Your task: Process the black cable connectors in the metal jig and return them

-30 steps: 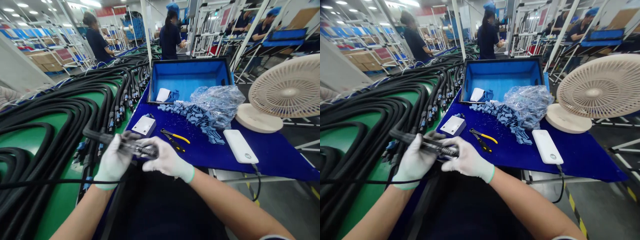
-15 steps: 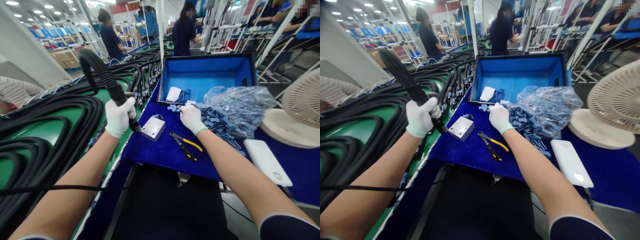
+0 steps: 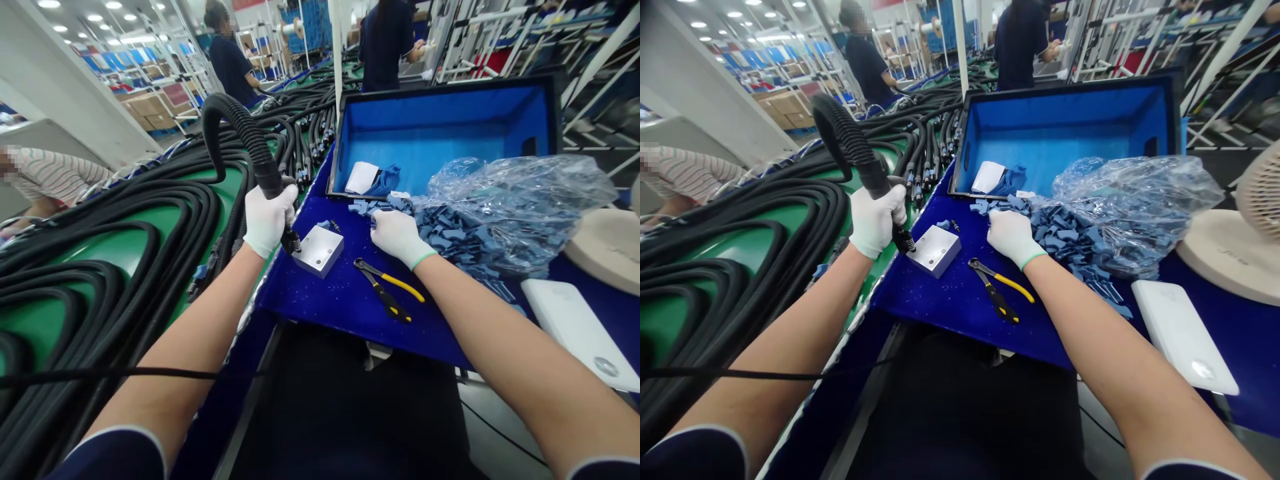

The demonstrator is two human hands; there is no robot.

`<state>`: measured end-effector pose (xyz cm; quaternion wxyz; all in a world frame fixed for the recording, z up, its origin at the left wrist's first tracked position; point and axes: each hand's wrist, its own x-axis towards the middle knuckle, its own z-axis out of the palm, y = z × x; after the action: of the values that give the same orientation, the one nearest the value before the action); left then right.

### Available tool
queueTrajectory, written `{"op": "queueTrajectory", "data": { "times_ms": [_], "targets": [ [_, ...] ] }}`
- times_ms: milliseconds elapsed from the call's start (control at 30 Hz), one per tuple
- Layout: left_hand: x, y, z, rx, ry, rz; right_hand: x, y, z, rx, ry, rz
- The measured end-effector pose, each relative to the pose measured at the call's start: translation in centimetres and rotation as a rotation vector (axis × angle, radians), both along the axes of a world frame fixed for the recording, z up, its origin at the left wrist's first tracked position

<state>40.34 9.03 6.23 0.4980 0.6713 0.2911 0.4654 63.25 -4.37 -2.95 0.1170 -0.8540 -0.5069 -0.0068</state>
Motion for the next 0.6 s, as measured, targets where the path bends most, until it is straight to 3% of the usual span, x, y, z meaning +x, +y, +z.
{"op": "queueTrajectory", "data": {
  "times_ms": [133, 200, 267, 433, 600],
  "targets": [
    [0.5, -0.2, -0.8, 0.175, 0.059, 0.095, -0.5, -0.6, 1.5, 0.161, 0.295, 0.267],
    [0.6, -0.4, -1.1, 0.273, 0.102, 0.183, -2.0, -0.6, 2.8, 0.240, 0.455, 0.435],
    [0.5, -0.4, -1.1, 0.291, 0.138, 0.177, -4.2, -0.1, 4.2, 0.283, 0.554, 0.548],
    [-0.4, 0.8, -1.0, 0.164, 0.155, -0.068, -9.2, 2.8, 6.3, 0.301, 0.587, 0.606],
    [-1.0, 1.9, -1.2, 0.158, 0.134, -0.135, -10.1, 6.0, 6.0, 0.254, 0.607, 0.621]
  ]
}}
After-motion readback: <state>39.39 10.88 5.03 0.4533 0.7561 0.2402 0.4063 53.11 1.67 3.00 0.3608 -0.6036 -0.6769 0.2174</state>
